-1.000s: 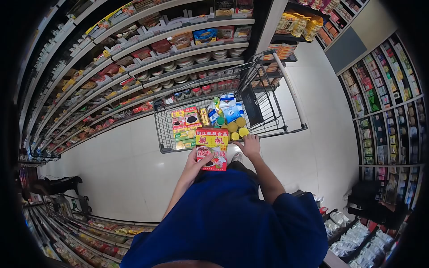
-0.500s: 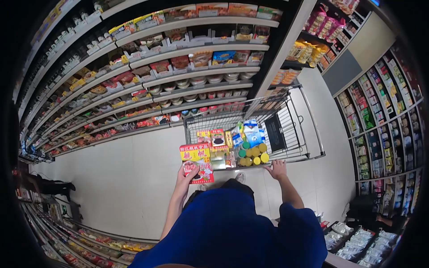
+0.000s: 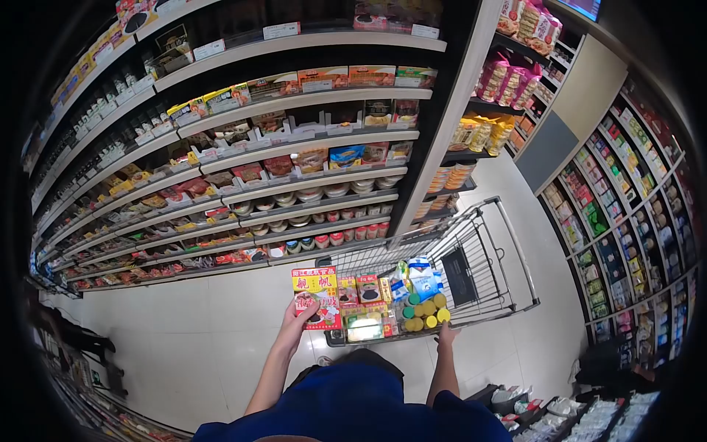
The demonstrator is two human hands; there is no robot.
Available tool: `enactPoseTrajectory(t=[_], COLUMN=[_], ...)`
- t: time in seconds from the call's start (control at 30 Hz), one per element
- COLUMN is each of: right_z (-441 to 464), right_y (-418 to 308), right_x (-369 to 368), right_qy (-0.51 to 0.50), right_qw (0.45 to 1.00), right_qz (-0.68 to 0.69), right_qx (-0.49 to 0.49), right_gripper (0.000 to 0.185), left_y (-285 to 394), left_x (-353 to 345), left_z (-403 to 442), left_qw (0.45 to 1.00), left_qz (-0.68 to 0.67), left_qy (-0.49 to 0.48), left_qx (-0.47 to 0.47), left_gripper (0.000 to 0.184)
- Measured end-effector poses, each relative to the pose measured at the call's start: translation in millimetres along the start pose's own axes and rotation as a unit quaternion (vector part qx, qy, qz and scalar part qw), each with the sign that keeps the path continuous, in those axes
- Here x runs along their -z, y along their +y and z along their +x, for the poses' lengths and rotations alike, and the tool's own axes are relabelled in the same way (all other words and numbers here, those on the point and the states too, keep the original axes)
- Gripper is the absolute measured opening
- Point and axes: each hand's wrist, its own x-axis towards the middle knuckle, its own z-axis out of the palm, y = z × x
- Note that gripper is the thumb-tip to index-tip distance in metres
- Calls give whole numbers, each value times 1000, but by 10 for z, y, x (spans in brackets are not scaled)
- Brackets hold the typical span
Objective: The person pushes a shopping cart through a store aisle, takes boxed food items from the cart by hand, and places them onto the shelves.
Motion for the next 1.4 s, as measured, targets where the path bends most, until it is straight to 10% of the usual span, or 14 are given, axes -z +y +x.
enactPoseTrajectory(t=[0.17,0.57,0.87,1.1,1.23,1.4], right_z=[760,205,-694,-1145,-1019,-1026], right_y=[496,1024,1264,1286,1341,876], right_x=[-265,-646,-1388,-2269,-2603,-2714], right_qy=[217,148,-137,52,-32,248], right_qw=[970,976,981,958,995,905], right_qz=[45,33,-34,219,55,-275], right_qx=[98,159,-131,-180,-80,210], right_gripper=[97,93,55,62,34,32], left_y=[-73,94,404,920,1345,1626], left_x=[-197,-284,321,1375,1892,2353], left_z=[104,467,749,1032,1146,1232], left_qw=[999,997,992,982,981,987], left_qz=[-26,11,-14,0,36,56], left_qy=[37,-4,-89,-164,-177,-145], left_qx=[19,71,87,92,70,33], left_gripper=[37,41,47,49,49,48])
